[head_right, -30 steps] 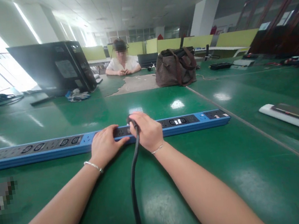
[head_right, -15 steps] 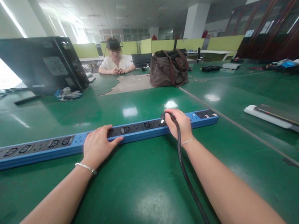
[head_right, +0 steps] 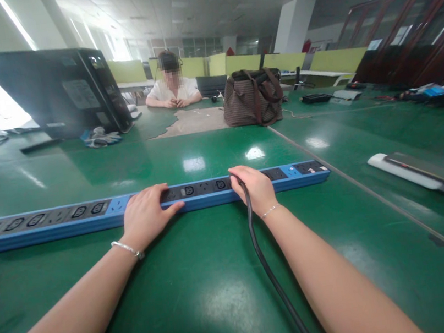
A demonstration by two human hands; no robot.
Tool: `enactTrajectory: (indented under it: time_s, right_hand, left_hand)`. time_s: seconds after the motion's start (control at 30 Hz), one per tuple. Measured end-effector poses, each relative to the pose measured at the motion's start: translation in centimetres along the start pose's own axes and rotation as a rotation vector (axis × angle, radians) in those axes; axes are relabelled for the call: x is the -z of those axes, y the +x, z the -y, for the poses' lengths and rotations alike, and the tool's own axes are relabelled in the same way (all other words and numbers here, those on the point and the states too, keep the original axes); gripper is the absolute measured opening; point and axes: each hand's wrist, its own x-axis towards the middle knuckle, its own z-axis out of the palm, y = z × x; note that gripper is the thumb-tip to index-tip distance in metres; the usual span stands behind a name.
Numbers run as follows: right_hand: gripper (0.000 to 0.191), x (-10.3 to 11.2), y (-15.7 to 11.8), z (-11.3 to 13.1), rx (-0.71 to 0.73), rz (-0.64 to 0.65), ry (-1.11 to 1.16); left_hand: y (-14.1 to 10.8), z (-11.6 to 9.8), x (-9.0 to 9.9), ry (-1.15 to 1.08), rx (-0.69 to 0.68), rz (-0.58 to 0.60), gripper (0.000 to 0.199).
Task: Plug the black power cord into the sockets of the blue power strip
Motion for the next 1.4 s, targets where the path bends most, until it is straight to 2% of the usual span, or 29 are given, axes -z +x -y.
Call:
enactTrajectory:
  time_s: [0.2, 0.4, 0.57, 0.73, 0.83, 1.03, 1.27, 1.4]
  right_hand:
    - [0.029, 0.0, -0.4, 0.7, -0.026, -0.028, -0.041]
    - [0.033, -0.2, -1.4, 1.1, -0.043, -0.005, -0.074]
    - [0.033, 0.3, -0.7, 0.8, -0.019, 0.085, -0.112]
    - [0.033, 0.6, -0.1, 1.3, -0.157, 0.156, -0.147]
    - [0.031, 0.2, -0.2, 1.5, -0.225, 0.134, -0.129]
    - [0.033, -0.7, -0.8, 1.1, -0.193, 0.039, -0.013]
    - [0.039, -0.6, -1.5, 1.4, -0.193, 0.067, -0.034]
    - [0.038, -0.6, -1.3, 1.6, -0.244, 0.081, -0.044]
  left_hand:
    - [0.1, 0.0, 0.0, -0.004, 0.002, 0.007, 0.054]
    - [0.0, -0.1, 0.1, -0.007, -0.006, 0.006, 0.054]
    - [0.0, -0.3, 0.2, 0.007, 0.012, 0.016, 0.052]
    - [0.0, -0.3, 0.3, 0.01, 0.009, 0.027, 0.051]
    - [0.1, -0.2, 0.2, 0.001, 0.006, 0.023, 0.052]
    - [0.1, -0.1, 0.1, -0.005, 0.017, 0.03, 0.051]
    - [0.0, -0.1, 0.0, 0.013, -0.006, 0.018, 0.053]
    - [0.0, -0.1, 0.0, 0.011, -0.007, 0.019, 0.052]
